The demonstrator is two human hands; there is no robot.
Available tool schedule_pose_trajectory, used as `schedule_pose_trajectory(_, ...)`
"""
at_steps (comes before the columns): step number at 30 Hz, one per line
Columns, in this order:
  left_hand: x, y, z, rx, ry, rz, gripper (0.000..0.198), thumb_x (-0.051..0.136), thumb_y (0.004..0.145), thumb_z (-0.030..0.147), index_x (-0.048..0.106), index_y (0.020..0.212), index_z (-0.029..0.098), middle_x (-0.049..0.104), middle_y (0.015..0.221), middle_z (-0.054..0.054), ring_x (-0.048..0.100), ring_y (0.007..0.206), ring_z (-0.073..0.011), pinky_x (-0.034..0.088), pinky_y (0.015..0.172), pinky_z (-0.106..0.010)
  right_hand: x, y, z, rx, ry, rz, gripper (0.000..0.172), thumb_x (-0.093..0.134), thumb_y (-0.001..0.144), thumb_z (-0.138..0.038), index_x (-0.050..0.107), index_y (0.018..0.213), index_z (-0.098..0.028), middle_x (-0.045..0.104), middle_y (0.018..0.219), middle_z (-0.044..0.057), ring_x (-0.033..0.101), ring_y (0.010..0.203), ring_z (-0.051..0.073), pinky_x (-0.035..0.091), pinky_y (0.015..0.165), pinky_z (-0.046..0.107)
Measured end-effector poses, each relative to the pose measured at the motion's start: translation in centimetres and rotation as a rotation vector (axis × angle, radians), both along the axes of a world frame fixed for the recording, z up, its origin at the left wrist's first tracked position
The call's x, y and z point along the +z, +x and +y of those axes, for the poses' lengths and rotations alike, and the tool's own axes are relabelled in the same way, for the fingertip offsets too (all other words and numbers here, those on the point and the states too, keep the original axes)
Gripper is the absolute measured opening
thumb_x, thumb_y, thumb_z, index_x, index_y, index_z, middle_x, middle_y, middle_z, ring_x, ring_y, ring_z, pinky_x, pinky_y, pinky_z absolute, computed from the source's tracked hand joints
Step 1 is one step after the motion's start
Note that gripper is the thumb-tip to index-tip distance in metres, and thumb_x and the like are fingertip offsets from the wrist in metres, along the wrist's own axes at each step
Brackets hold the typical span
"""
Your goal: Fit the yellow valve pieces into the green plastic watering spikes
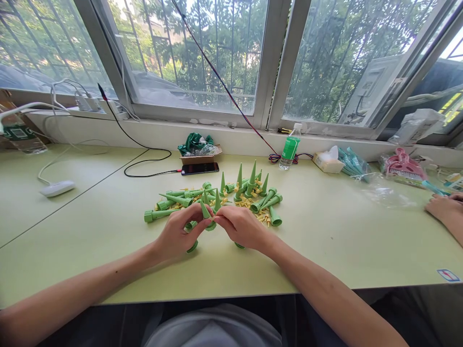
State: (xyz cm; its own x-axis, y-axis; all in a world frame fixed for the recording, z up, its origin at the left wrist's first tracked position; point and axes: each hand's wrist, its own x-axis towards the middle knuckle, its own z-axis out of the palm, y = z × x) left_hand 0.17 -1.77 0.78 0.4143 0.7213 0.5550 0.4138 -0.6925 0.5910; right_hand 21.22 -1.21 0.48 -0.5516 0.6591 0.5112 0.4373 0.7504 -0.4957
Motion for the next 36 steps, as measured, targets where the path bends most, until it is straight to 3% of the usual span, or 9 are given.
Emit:
schedule_pose_trajectory(5, 0.1, 0.1, 0.1, -0.003, -0.094, -0.101, 0.01, 0.058, 0.094, 0.03, 0.058, 0.093, 0.02, 0.061, 0.072, 0.0, 0.056, 0.063, -0.0131, 0.043, 0.057, -0.025, -0.1, 0.0, -0.1, 0.001, 0.019, 0.066, 0.012, 0.051, 0.101, -0.028, 0.059, 0.102, -0.019, 0.062, 0.083, 0.003, 0.054, 0.066, 0.013, 0.045, 0.064, 0.026)
schedule_pose_trajectory(9, 0.2, 0.1, 0.2, -0.028, -0.207, -0.223, 0.014, 0.06, 0.094, 0.032, 0.058, 0.096, 0.019, 0.055, 0.071, 0.002, 0.051, 0.059, -0.0102, 0.042, 0.054, -0.023, -0.3, 0.1, 0.0, -0.013, 0.032, 0.105, 0.017, 0.054, 0.1, -0.026, 0.056, 0.116, -0.02, 0.062, 0.086, 0.003, 0.058, 0.071, 0.015, 0.049, 0.066, 0.027)
schedule_pose_trajectory(18, 1.4, 0.4, 0.1, -0.179, -0.541, -0.471, 0.023, 0.065, 0.092, 0.038, 0.056, 0.097, 0.018, 0.054, 0.069, 0.003, 0.046, 0.051, -0.0071, 0.042, 0.045, -0.019, -0.2, 0.0, 0.2, -0.011, 0.084, 0.117, 0.014, 0.052, 0.101, -0.023, 0.057, 0.114, -0.021, 0.067, 0.095, 0.006, 0.062, 0.076, 0.016, 0.052, 0.069, 0.029)
schedule_pose_trajectory(28, 1.5, 0.5, 0.1, -0.193, -0.592, -0.506, 0.024, 0.067, 0.091, 0.038, 0.057, 0.096, 0.016, 0.053, 0.069, 0.003, 0.046, 0.051, -0.0056, 0.043, 0.045, -0.018, -0.2, 0.1, 0.0, 0.03, 0.048, 0.143, 0.021, 0.055, 0.099, -0.022, 0.056, 0.121, -0.022, 0.066, 0.096, 0.005, 0.062, 0.077, 0.015, 0.054, 0.066, 0.027)
schedule_pose_trajectory(36, 1.3, 0.3, 0.3, -0.2, -0.589, -0.503, 0.024, 0.067, 0.091, 0.038, 0.057, 0.097, 0.016, 0.055, 0.069, 0.003, 0.047, 0.05, -0.0056, 0.044, 0.045, -0.018, -0.3, 0.0, 0.3, 0.027, 0.082, 0.13, 0.016, 0.052, 0.101, -0.02, 0.056, 0.116, -0.021, 0.064, 0.095, 0.006, 0.061, 0.078, 0.015, 0.053, 0.069, 0.028)
